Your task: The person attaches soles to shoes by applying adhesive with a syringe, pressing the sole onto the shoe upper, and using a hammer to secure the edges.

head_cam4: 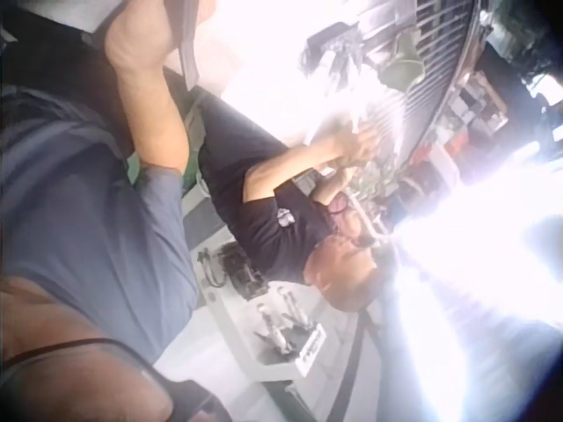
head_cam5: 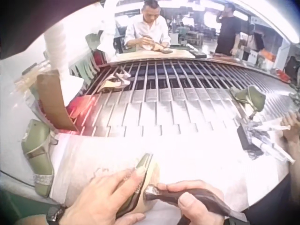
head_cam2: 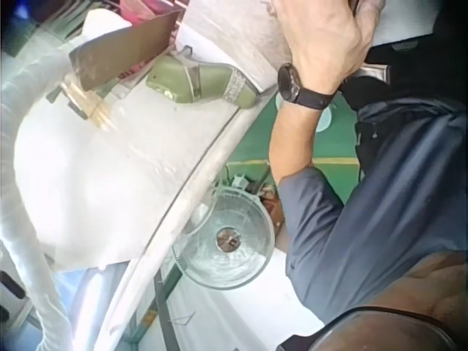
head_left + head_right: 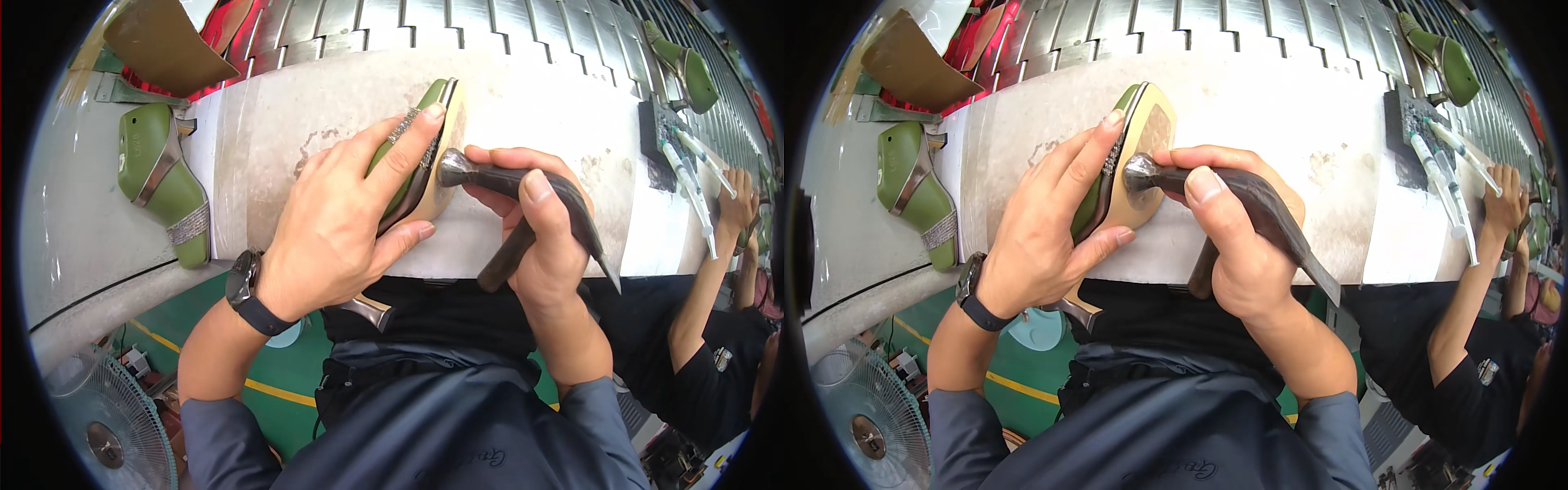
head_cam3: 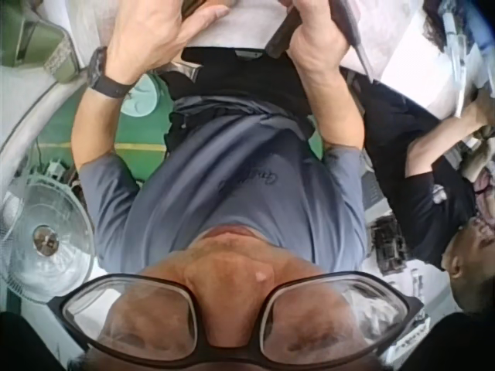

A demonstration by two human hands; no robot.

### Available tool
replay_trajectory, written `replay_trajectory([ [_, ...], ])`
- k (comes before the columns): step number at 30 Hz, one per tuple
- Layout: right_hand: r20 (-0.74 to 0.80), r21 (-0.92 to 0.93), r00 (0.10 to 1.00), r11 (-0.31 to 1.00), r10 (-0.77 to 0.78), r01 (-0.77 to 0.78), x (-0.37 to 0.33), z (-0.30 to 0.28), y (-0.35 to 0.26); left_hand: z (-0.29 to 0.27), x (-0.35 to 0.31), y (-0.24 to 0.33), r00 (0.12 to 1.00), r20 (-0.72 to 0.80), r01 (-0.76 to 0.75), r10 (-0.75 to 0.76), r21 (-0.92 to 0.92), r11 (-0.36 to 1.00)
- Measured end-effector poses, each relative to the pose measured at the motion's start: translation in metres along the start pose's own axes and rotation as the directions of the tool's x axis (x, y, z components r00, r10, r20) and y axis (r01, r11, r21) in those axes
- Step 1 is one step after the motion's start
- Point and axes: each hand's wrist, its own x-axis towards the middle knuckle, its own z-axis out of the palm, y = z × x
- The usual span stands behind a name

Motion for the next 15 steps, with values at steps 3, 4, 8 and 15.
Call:
replay_trajectory([
  [3,0.104,-0.231,0.995,0.972,-0.012,0.036,0.007,-0.01,-0.01,0.0,0.0,0.0,1.0,0.006,-0.004,0.004,0.025,1.0],
  [4,0.119,-0.231,0.993,0.973,0.011,0.017,0.008,-0.009,-0.017,0.0,0.001,0.001,1.0,0.008,-0.006,0.005,0.033,0.999],
  [8,0.247,-0.408,0.969,0.909,0.017,0.088,0.02,-0.007,-0.041,0.002,0.003,0.0,1.0,-0.007,-0.018,0.018,0.004,1.0],
  [15,0.295,-0.662,0.948,0.741,0.123,0.11,0.029,0.011,-0.068,0.0,0.002,0.0,1.0,-0.003,-0.002,0.002,-0.044,0.999],
])
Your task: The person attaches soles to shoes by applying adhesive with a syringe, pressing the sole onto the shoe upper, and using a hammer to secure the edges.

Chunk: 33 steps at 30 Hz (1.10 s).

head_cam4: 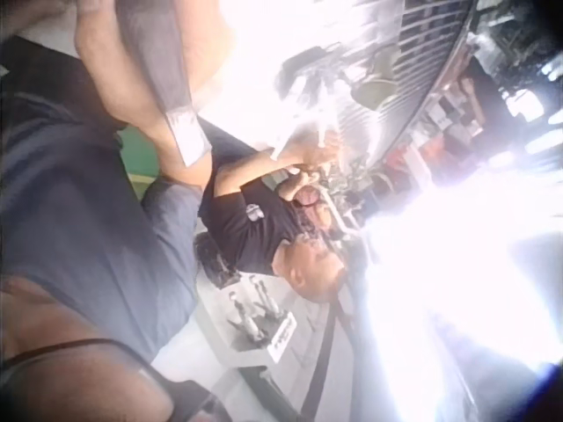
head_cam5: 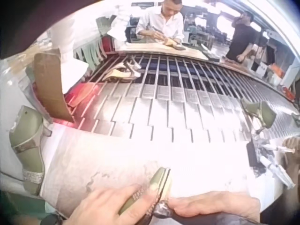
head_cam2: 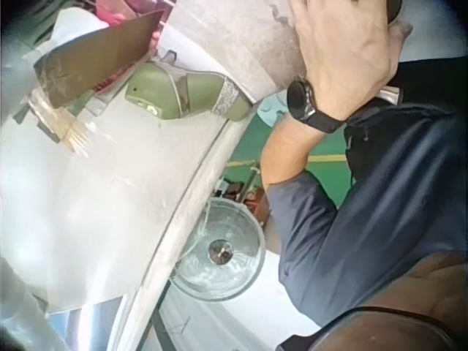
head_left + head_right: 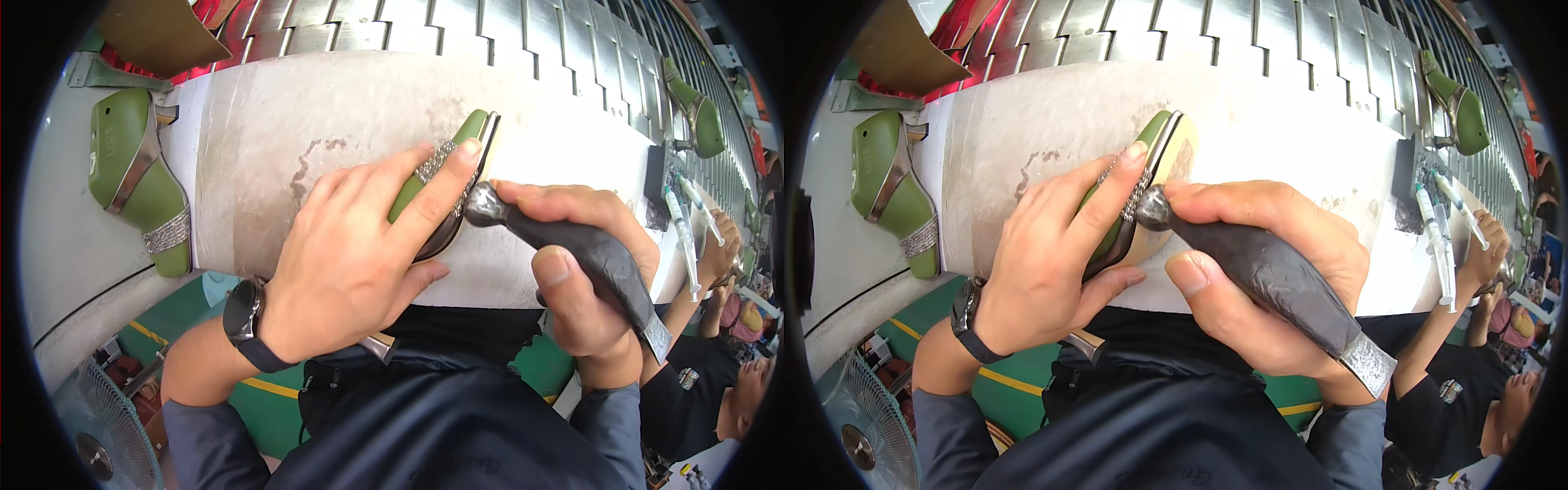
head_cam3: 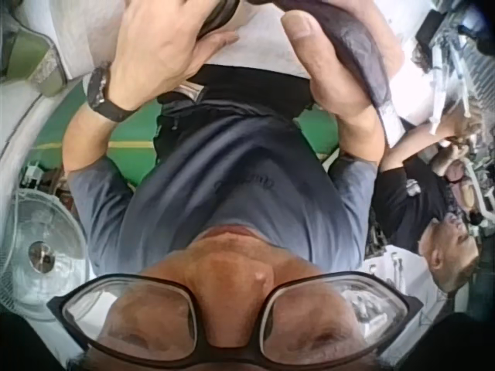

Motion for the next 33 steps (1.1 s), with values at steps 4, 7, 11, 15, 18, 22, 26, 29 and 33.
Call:
replay_trajectory([
  [4,-0.052,0.027,0.999,1.0,0.005,-0.004,0.003,0.002,0.004,0.0,-0.001,-0.004,1.0,-0.006,0.019,-0.02,-0.088,0.996],
  [7,-0.03,0.105,0.999,0.994,-0.014,0.017,0.008,-0.003,0.004,-0.003,0.001,-0.006,1.0,0.009,0.005,-0.004,-0.098,0.995],
  [11,0.074,-0.019,0.997,0.999,0.033,-0.031,0.02,-0.012,-0.007,-0.002,0.002,-0.01,1.0,0.0,0.002,-0.002,-0.136,0.991],
  [15,0.093,-0.048,0.995,0.998,0.044,-0.039,0.03,-0.008,-0.013,-0.002,0.0,-0.011,1.0,-0.002,0.003,-0.003,-0.127,0.992],
  [18,-0.064,-0.112,0.976,0.971,0.206,-0.212,0.034,-0.001,-0.018,0.001,0.0,-0.012,1.0,-0.027,-0.007,0.003,-0.125,0.992],
  [22,-0.152,0.0,0.983,0.994,0.105,-0.106,0.05,-0.009,0.002,-0.001,0.0,-0.01,1.0,-0.029,-0.007,0.004,-0.117,0.993],
  [26,-0.132,0.177,0.981,0.977,0.143,-0.119,0.053,-0.011,0.008,-0.001,-0.002,-0.009,0.999,-0.039,0.01,-0.015,-0.121,0.993],
  [29,0.048,0.086,0.998,0.995,0.036,-0.04,0.038,-0.012,0.002,0.0,-0.003,-0.009,0.998,-0.05,0.036,-0.042,-0.115,0.993],
  [33,0.195,-0.095,0.974,0.986,-0.117,0.137,0.027,-0.012,-0.007,0.003,-0.005,-0.01,0.998,-0.051,0.039,-0.045,-0.117,0.992],
])
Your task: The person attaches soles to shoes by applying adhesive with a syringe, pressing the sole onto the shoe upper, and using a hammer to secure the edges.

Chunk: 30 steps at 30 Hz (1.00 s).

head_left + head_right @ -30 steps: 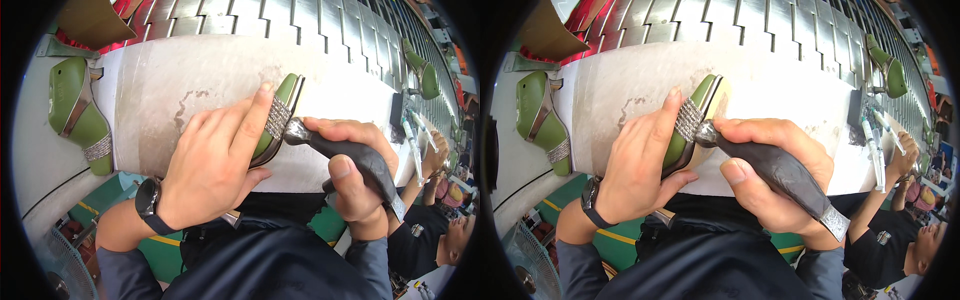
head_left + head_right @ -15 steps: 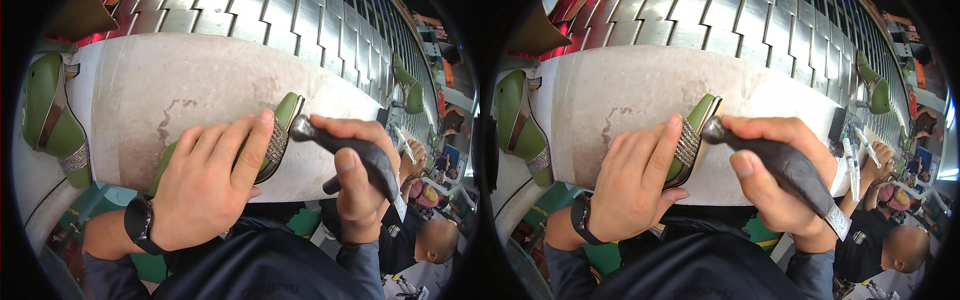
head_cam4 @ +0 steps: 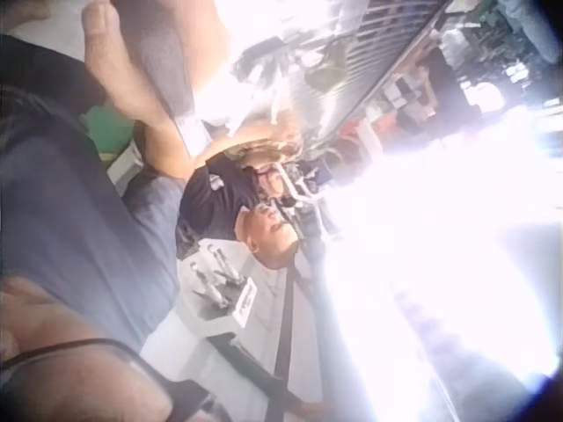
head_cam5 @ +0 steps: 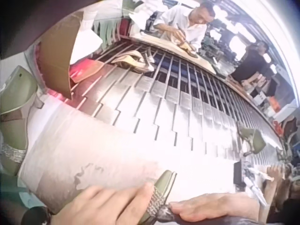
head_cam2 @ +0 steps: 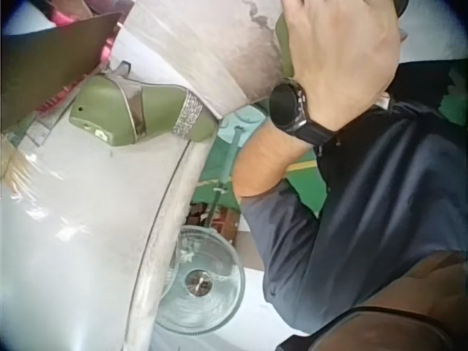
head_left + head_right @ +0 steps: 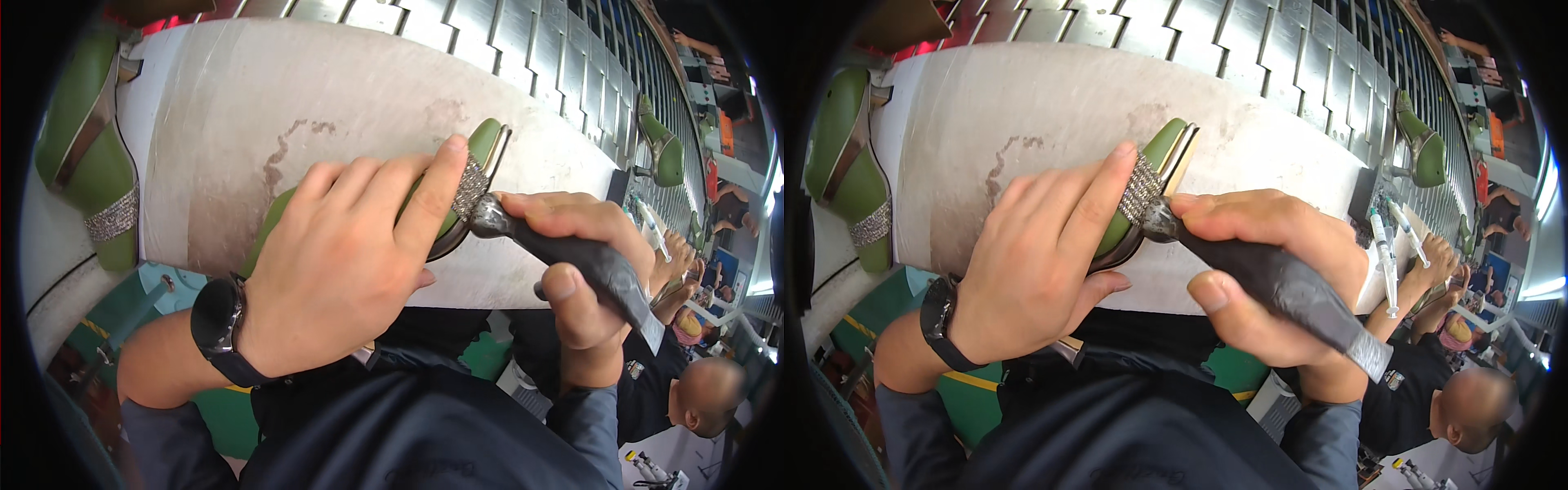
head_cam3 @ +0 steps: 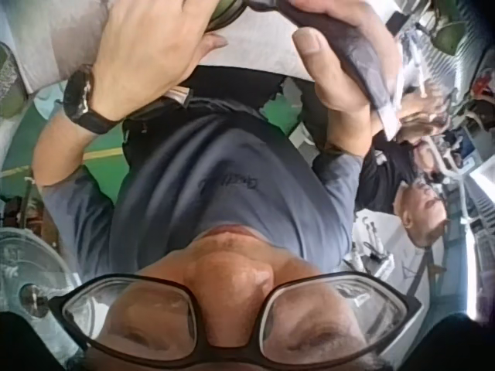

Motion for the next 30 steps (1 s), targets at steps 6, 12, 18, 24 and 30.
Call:
replay_trajectory([
  [6,0.245,-0.251,0.965,0.955,-0.095,0.158,0.013,-0.004,-0.011,0.003,-0.003,-0.005,1.0,0.023,0.017,-0.018,0.031,0.999],
  [12,0.254,-0.234,0.948,0.939,-0.189,0.25,0.01,0.005,-0.005,0.003,-0.005,-0.007,1.0,0.028,0.013,-0.014,0.049,0.999],
  [18,0.295,-0.345,0.917,0.865,-0.27,0.365,0.006,0.019,-0.008,0.006,-0.008,-0.01,1.0,-0.007,0.006,-0.005,0.068,0.998],
  [24,0.178,-0.5,0.885,0.735,-0.431,0.458,-0.012,0.054,0.0,0.007,-0.01,-0.012,0.997,-0.067,-0.018,0.024,0.077,0.997],
  [30,0.027,-0.569,0.881,0.717,-0.473,0.402,-0.036,0.101,0.007,0.004,-0.013,-0.011,0.995,-0.085,-0.037,0.045,0.097,0.995],
])
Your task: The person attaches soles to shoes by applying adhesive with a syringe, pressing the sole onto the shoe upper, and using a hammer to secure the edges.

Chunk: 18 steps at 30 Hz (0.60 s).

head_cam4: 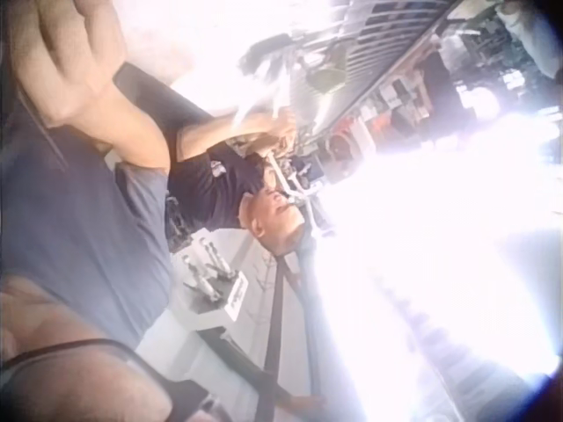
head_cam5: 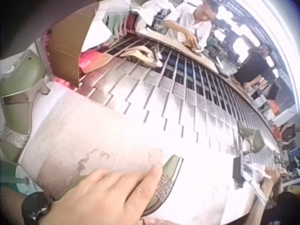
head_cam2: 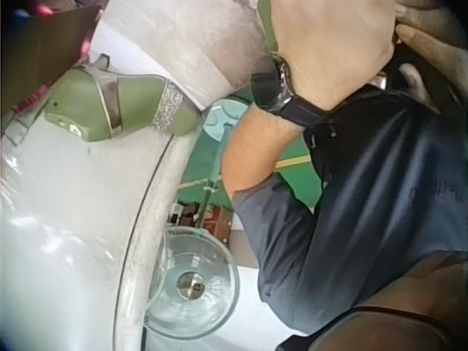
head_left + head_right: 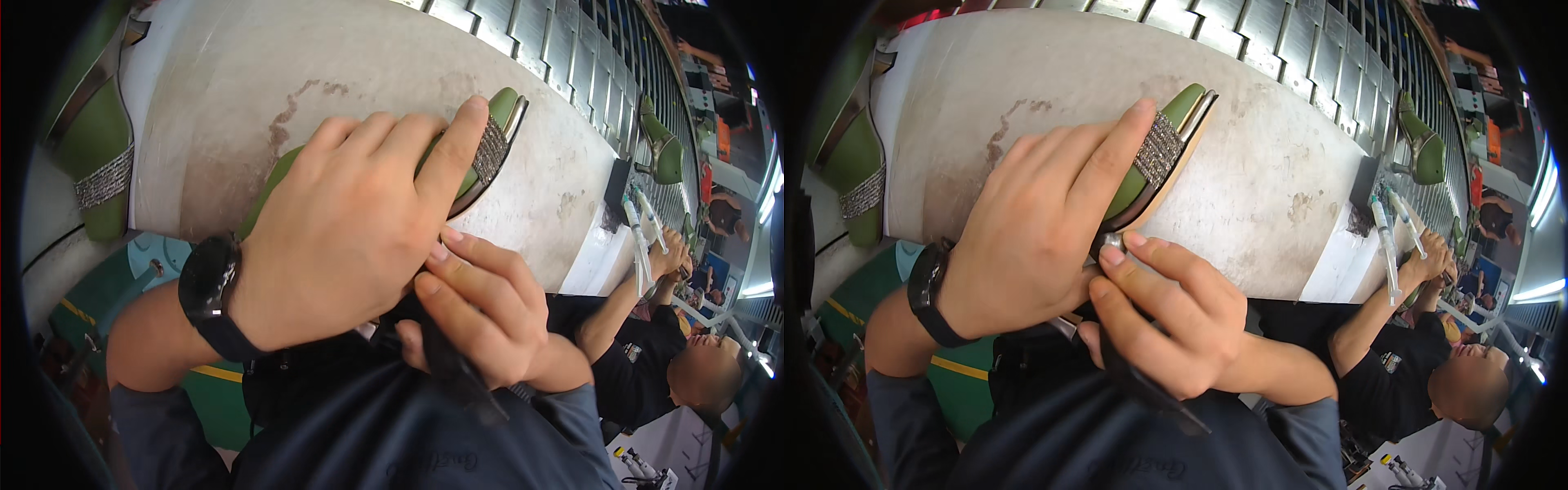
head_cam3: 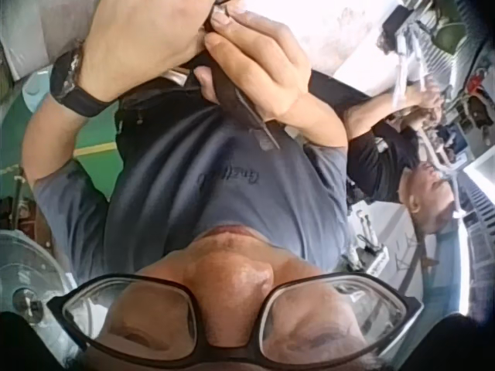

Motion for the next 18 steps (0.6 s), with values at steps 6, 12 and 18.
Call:
replay_trajectory([
  [6,0.026,0.116,0.996,0.989,0.087,-0.09,-0.002,-0.015,0.004,-0.01,-0.01,-0.029,0.999,-0.015,-0.047,0.044,-0.289,0.956],
  [12,0.073,-0.023,0.996,0.999,-0.041,0.043,0.008,-0.007,0.002,-0.021,-0.02,-0.04,0.999,0.014,0.037,-0.034,-0.324,0.945],
  [18,0.181,0.229,0.979,0.964,0.096,-0.137,0.019,-0.002,-0.001,-0.012,-0.023,-0.046,0.998,-0.067,-0.026,0.007,-0.283,0.959],
])
